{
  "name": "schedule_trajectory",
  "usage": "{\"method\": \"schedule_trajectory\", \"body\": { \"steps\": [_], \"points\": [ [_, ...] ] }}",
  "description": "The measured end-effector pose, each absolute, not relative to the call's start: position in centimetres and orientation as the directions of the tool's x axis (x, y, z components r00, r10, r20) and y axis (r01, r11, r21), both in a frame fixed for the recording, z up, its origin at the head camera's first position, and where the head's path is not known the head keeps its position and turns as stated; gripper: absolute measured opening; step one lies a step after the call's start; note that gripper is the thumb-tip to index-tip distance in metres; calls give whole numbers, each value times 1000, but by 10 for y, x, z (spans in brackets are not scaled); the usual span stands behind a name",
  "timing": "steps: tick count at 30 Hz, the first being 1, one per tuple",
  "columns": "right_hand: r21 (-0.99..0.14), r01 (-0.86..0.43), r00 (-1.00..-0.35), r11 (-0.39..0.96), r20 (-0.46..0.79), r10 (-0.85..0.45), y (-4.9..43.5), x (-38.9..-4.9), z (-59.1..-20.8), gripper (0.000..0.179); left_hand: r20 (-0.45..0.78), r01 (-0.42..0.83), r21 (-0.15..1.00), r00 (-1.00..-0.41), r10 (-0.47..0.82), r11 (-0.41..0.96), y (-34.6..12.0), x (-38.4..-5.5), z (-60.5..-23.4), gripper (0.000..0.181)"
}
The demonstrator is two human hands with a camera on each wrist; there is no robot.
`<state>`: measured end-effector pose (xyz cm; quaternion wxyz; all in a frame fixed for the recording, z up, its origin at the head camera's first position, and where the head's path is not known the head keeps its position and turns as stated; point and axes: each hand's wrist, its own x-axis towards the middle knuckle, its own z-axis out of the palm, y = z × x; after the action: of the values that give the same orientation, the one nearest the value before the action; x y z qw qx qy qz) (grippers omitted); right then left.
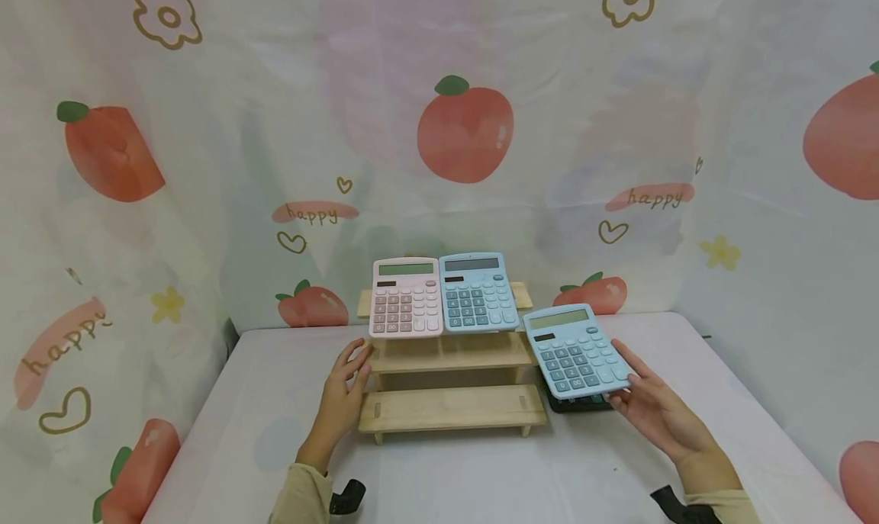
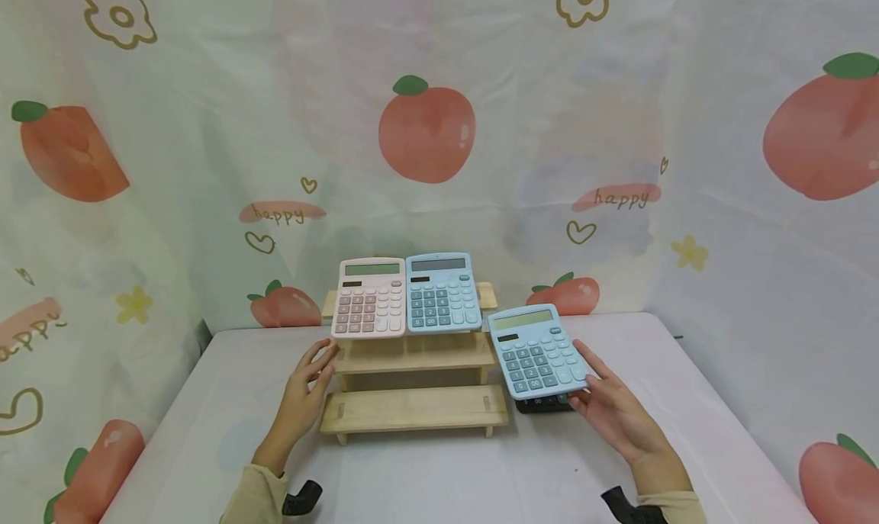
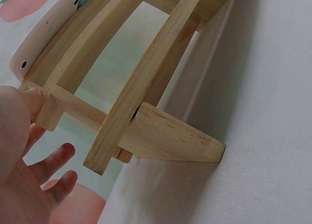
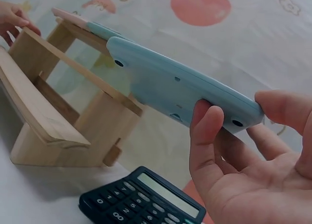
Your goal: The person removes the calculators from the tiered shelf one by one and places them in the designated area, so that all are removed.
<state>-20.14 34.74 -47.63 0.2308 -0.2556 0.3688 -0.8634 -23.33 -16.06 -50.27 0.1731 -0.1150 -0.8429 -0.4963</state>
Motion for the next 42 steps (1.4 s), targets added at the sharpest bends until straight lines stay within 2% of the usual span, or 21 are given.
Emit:
{"method": "schedule_trajectory", "body": {
  "steps": [4,12,27,42],
  "points": [
    [-706,230,-770,-670,288,-569,356,-201,-478,59,411,370,791,-911,25,487,-161,-233,-503,41],
    [-620,276,-742,-735,349,-573,368,-202,-484,61,401,365,796,-916,30,483,-160,-233,-503,42],
    [-572,281,-804,-771,299,-514,384,-199,-491,60,405,369,794,-914,33,483,-159,-233,-504,41],
    [-551,287,-802,-784,309,-511,396,-200,-500,60,423,380,787,-906,23,486,-160,-232,-501,39]
  ]
}}
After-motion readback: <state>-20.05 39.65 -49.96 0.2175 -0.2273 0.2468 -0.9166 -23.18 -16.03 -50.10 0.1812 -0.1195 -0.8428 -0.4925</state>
